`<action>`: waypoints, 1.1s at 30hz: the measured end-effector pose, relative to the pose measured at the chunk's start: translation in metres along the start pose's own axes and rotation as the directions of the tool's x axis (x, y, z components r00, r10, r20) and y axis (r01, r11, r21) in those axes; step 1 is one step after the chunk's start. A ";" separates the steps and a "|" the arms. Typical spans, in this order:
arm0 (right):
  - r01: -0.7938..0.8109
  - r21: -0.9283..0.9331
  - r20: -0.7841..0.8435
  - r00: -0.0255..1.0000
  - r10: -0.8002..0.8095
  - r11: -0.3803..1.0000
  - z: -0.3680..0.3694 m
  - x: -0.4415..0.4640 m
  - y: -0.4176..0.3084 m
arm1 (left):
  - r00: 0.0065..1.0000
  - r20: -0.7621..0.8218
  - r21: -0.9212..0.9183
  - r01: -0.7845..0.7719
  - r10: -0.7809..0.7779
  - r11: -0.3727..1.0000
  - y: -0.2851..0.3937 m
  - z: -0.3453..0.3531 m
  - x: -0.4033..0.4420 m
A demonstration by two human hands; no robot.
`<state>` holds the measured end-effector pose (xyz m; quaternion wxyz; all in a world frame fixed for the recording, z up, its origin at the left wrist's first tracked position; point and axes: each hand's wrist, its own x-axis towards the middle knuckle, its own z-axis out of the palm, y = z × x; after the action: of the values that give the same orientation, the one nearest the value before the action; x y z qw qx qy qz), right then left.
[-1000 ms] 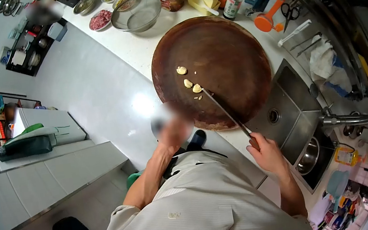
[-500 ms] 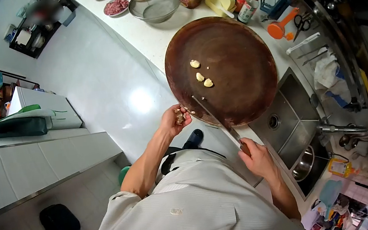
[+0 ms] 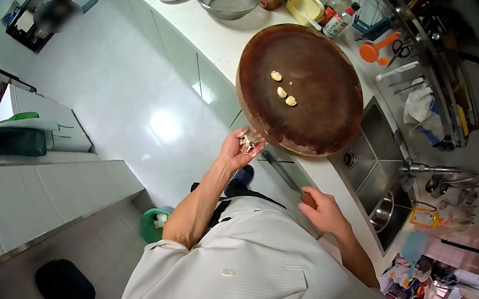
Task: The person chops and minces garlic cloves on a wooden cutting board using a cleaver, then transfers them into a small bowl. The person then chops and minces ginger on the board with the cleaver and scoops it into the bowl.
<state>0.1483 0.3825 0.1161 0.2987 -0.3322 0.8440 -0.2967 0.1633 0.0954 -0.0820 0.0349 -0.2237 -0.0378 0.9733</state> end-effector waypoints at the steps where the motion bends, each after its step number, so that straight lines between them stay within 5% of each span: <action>1: 0.001 -0.007 0.009 1.000 -0.001 1.000 0.001 0.000 0.003 | 0.991 0.136 -0.061 0.018 -0.010 0.998 0.000 0.002 -0.008; 2: -0.250 0.289 0.161 0.964 0.210 0.924 -0.001 0.003 0.008 | 0.998 -0.040 -0.053 -0.044 0.041 0.998 0.000 0.005 -0.015; 3: -0.494 0.506 0.359 0.866 0.348 0.707 -0.001 0.008 0.007 | 0.998 -0.036 -0.060 -0.054 0.052 0.997 0.004 -0.002 -0.017; 6: -0.460 0.724 0.395 0.887 0.238 0.514 0.008 0.018 0.006 | 0.995 0.093 -0.191 -0.015 0.033 0.982 0.017 -0.015 -0.031; 8: -0.471 0.796 0.436 0.882 0.180 0.379 0.016 0.023 0.018 | 0.992 -0.054 -0.122 -0.120 0.114 0.985 0.022 -0.012 -0.051; 12: -0.508 0.763 0.505 0.854 0.121 0.399 0.024 0.042 0.007 | 0.968 -0.107 -0.137 -0.239 0.225 0.961 0.033 -0.042 -0.079; 19: -0.568 0.523 0.658 0.743 0.123 0.636 0.065 0.101 -0.048 | 0.854 -0.107 -0.224 -0.519 0.509 0.825 0.054 -0.104 -0.171; 23: -0.434 0.383 0.699 0.714 0.052 0.816 0.101 0.126 -0.076 | 0.746 -0.148 -0.297 -0.660 0.650 0.690 0.039 -0.175 -0.233; 29: -0.348 0.263 0.743 0.668 0.041 0.900 0.150 0.144 -0.140 | 0.543 -0.570 -0.224 -0.825 0.617 0.519 -0.026 -0.336 -0.324; 32: -0.318 0.222 0.769 0.639 0.035 0.922 0.171 0.144 -0.152 | 0.434 -0.754 -0.073 -0.802 0.494 0.593 -0.041 -0.420 -0.352; 33: -0.307 0.213 0.770 0.637 0.034 0.928 0.176 0.143 -0.156 | 0.380 -0.838 -0.056 -0.773 0.391 0.632 -0.033 -0.389 -0.376</action>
<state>0.2453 0.1300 0.0675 0.6989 -0.2888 0.6102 -0.2362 0.6735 0.1189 -0.2654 -0.3614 -0.6103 -0.1546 0.6878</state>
